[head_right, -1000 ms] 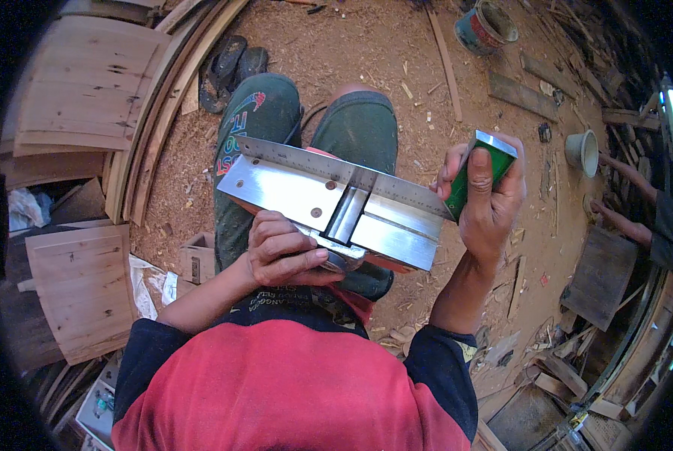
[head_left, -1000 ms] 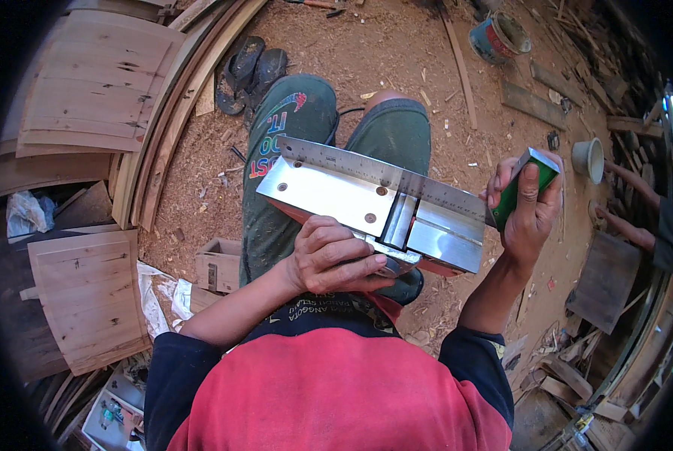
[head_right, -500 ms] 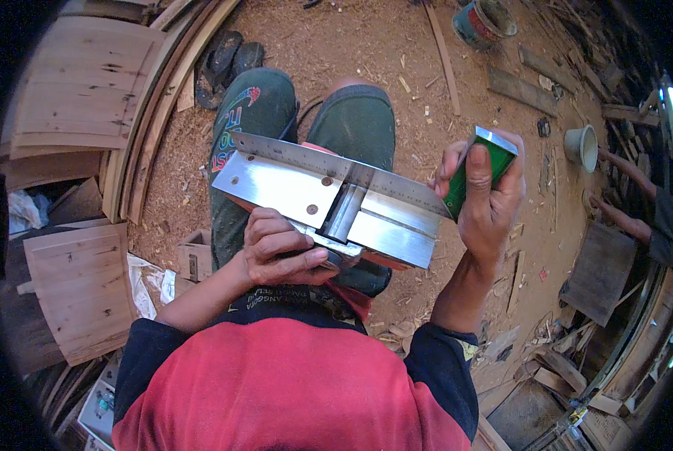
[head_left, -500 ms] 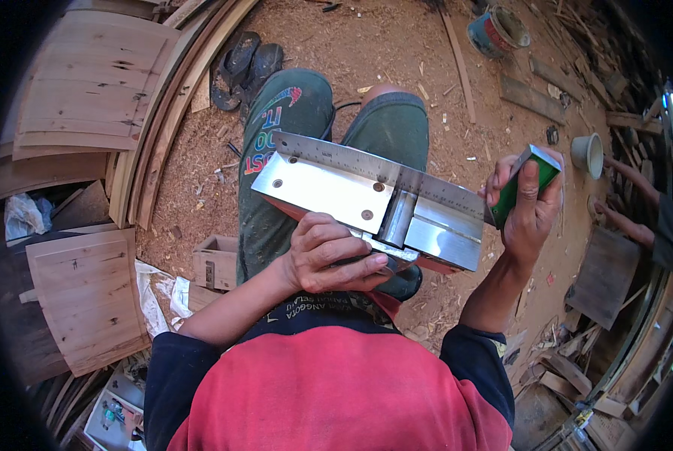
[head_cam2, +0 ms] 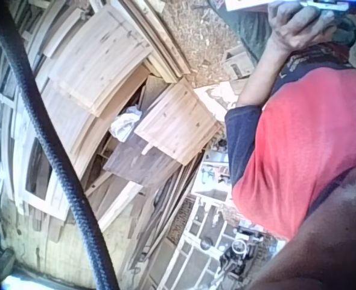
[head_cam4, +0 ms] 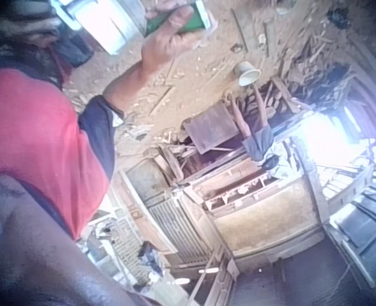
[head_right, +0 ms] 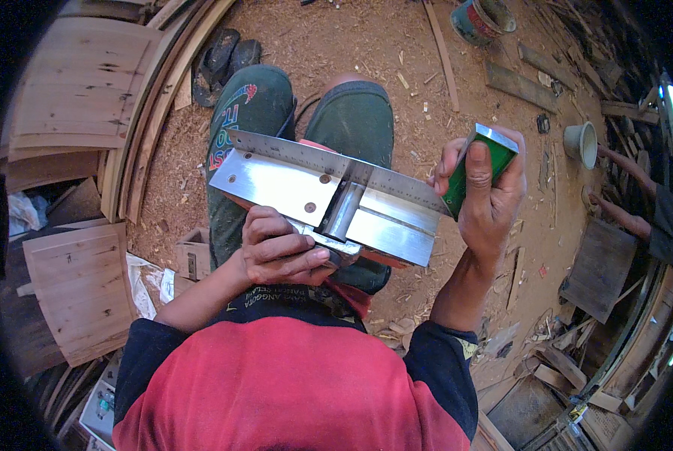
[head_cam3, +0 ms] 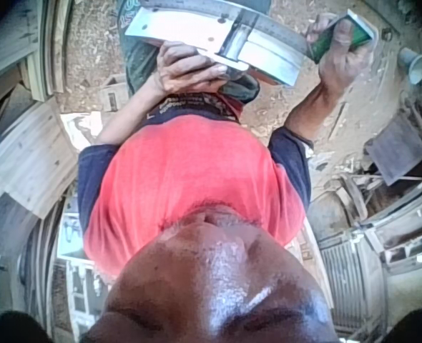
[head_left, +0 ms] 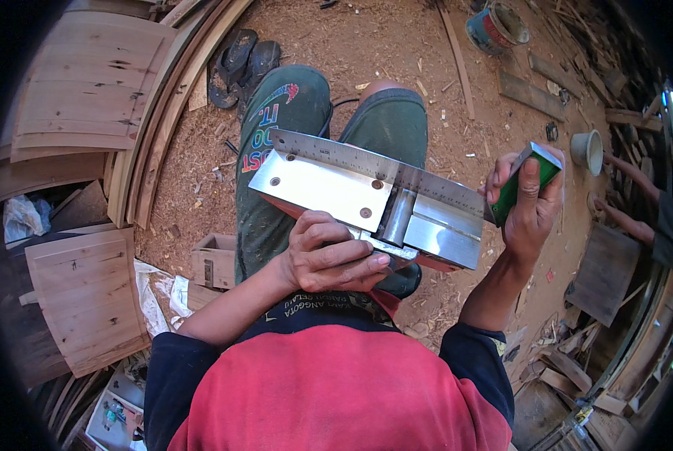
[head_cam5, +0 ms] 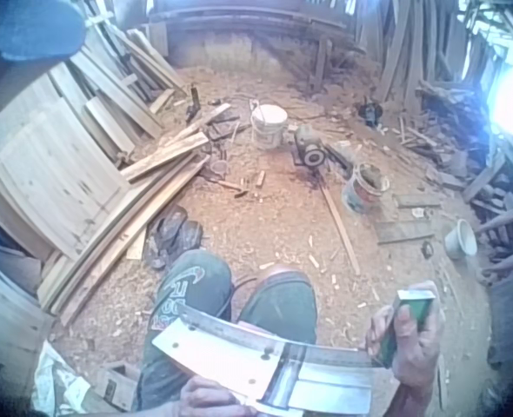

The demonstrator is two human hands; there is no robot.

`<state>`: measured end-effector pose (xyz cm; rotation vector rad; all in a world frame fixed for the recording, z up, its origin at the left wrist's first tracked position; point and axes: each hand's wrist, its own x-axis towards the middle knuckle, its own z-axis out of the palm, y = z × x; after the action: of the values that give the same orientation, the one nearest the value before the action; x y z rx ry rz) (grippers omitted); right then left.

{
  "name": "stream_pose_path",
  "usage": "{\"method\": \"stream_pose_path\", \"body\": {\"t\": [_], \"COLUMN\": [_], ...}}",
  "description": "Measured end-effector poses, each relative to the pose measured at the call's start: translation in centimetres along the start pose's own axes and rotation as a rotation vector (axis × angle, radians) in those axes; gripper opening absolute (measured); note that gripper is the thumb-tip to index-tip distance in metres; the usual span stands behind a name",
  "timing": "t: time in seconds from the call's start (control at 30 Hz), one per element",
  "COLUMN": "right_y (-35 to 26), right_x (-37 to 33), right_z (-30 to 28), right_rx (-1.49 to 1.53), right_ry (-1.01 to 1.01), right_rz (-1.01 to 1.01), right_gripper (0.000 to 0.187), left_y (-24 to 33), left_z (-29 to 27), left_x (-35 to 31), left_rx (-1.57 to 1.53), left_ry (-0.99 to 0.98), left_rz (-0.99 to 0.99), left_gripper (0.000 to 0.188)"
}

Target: The person holds a metal woodworking plane and uses a square ruler to check the alignment and depth of the blade, then uses a thin metal tool to adjust a screw on the plane.

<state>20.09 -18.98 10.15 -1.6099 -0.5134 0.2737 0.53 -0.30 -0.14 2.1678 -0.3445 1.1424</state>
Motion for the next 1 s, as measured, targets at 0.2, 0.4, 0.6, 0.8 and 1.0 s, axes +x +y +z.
{"method": "stream_pose_path", "body": {"t": [0.2,0.4,0.6,0.8,1.0], "right_y": [-0.04,0.21,0.15,0.15,0.13], "right_x": [-0.04,-0.06,-0.11,-0.07,-0.12], "right_z": [-0.11,-0.4,-0.38,-0.53,-0.68], "right_rx": [0.008,0.022,0.022,0.046,0.055], "right_ry": [-0.009,-0.02,-0.018,-0.008,-0.01], "right_rz": [0.002,-0.002,0.005,0.004,0.0], "right_gripper": [0.025,0.024,0.024,0.026,0.026], "left_y": [-0.04,-0.01,0.0,0.08,0.13], "left_z": [-0.02,-0.08,-0.04,0.03,-0.08], "left_x": [0.05,0.35,0.33,0.2,0.17], "left_rx": [-0.006,-0.003,0.003,0.004,0.002], "left_ry": [0.002,-0.006,-0.006,-0.006,-0.023], "left_rz": [0.007,0.009,0.011,0.009,0.005], "left_gripper": [0.043,0.042,0.041,0.041,0.04]}}
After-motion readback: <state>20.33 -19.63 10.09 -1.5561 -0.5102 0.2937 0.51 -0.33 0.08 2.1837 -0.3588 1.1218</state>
